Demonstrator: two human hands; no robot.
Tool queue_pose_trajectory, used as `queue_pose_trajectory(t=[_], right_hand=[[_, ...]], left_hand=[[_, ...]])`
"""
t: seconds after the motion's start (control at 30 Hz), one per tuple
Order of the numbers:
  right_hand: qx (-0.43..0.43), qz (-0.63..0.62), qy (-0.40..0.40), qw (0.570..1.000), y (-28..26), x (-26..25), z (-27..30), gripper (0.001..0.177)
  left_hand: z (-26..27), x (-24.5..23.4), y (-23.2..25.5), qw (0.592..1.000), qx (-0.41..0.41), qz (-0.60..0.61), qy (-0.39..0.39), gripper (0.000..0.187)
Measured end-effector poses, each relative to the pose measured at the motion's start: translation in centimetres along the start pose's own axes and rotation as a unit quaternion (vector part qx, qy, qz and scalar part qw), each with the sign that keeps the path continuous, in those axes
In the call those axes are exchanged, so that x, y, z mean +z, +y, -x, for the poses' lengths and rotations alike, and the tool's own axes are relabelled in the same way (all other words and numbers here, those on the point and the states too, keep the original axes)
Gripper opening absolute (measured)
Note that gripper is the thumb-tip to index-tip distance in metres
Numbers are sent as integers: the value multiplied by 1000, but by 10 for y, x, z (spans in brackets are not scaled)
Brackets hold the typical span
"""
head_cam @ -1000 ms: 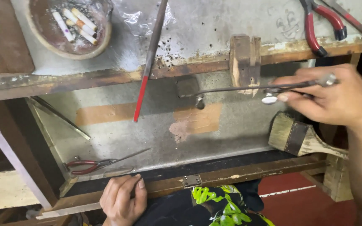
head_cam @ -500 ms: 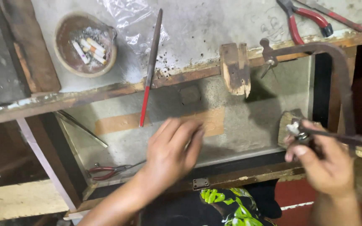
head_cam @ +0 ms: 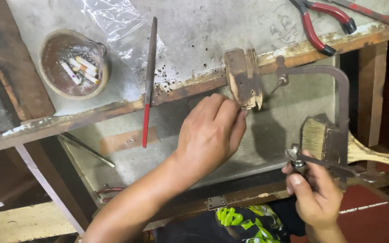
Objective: Using a jeweler's saw to cut a small piece of metal on a workbench bench pin.
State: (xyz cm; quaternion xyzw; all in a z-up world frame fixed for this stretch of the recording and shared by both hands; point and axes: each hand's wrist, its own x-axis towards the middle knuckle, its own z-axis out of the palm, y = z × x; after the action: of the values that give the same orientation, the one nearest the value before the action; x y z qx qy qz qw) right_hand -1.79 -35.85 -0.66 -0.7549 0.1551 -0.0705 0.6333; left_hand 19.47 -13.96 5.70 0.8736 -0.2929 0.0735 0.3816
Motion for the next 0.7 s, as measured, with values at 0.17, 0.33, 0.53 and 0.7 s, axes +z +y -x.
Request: queue_pose_trajectory(t=[0.17,0.33,0.53,0.7], right_hand=[[-8,11,-2,1000,8,10,9,55],[-19,24,-22,999,5,19,9,51],[-32,38,-42,998,5,29,12,51],[164,102,22,981,-16,45,20,55]], left_hand=[[-2,-3,-1,999,-28,36,-28,19],[-7,-5,-1,998,-36,30,-44,21],[-11,-8,1,995,-57,-58,-65,22],[-9,-6,0,994,-72,-41,-77,24]])
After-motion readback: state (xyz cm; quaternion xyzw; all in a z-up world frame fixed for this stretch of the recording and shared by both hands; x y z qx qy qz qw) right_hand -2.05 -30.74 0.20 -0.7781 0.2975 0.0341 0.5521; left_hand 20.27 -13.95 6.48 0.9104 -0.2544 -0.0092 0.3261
